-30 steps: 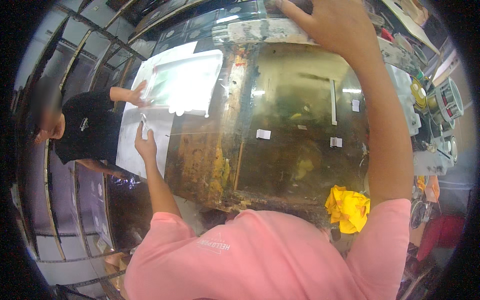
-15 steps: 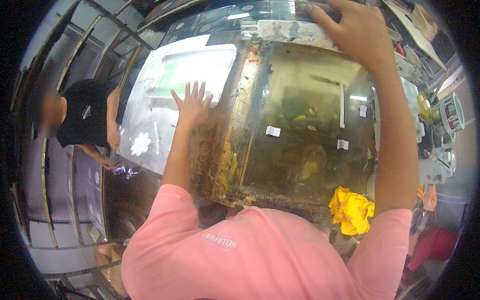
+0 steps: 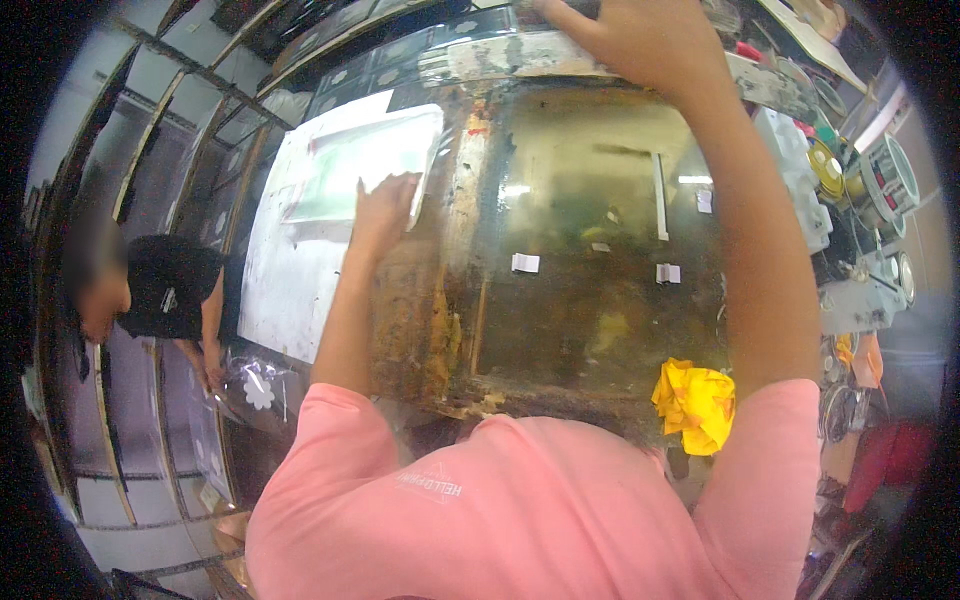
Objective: The person repeatedly applies green ink to a screen-printing frame using a squeegee, then lifts the frame to reveal a flower-shaped stencil on the surface below. The cycle of inking, pulling, and lifting continues throughout the clip.
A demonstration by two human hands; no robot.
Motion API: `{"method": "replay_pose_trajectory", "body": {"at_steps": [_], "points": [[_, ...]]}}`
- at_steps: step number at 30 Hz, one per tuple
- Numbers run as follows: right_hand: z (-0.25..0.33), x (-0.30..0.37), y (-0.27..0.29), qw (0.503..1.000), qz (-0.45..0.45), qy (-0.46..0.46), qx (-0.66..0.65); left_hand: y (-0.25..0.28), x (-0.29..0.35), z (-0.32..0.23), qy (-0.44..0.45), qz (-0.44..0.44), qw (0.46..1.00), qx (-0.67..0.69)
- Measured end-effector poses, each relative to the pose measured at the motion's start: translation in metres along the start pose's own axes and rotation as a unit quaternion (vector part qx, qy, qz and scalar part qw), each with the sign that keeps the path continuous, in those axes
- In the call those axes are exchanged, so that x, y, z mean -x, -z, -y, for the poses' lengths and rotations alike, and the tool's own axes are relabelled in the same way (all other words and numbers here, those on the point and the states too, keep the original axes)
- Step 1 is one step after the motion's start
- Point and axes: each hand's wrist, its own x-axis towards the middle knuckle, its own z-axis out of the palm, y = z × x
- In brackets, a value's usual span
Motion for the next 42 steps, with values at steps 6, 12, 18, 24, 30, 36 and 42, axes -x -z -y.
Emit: {"method": "replay_pose_trajectory", "body": {"at_steps": [6, 12, 18, 24, 30, 36, 42], "points": [[-0.009, 0.01, -0.007, 0.998, 0.049, -0.014, 0.035, -0.066, 0.024, -0.162, -0.124, 0.059, 0.989, 0.055], [-0.007, 0.008, -0.004, 0.998, 0.054, -0.002, 0.023, -0.099, 0.018, -0.256, -0.211, 0.01, 0.974, 0.076], [-0.013, -0.001, -0.006, 0.994, 0.094, -0.049, 0.019, -0.101, 0.026, -0.29, -0.222, -0.017, 0.97, 0.099], [-0.017, -0.011, -0.01, 0.998, 0.047, -0.003, 0.03, -0.103, 0.033, -0.297, -0.238, -0.044, 0.962, 0.125], [-0.014, -0.009, 0.0, 0.997, 0.066, -0.022, 0.016, -0.097, 0.033, -0.297, -0.239, -0.047, 0.961, 0.129], [-0.011, -0.008, -0.01, 1.0, 0.015, -0.009, 0.026, -0.097, 0.036, -0.296, -0.238, -0.057, 0.962, 0.118], [-0.012, -0.004, -0.004, 0.998, 0.063, -0.03, 0.006, -0.103, 0.039, -0.292, -0.241, -0.072, 0.962, 0.103]]}}
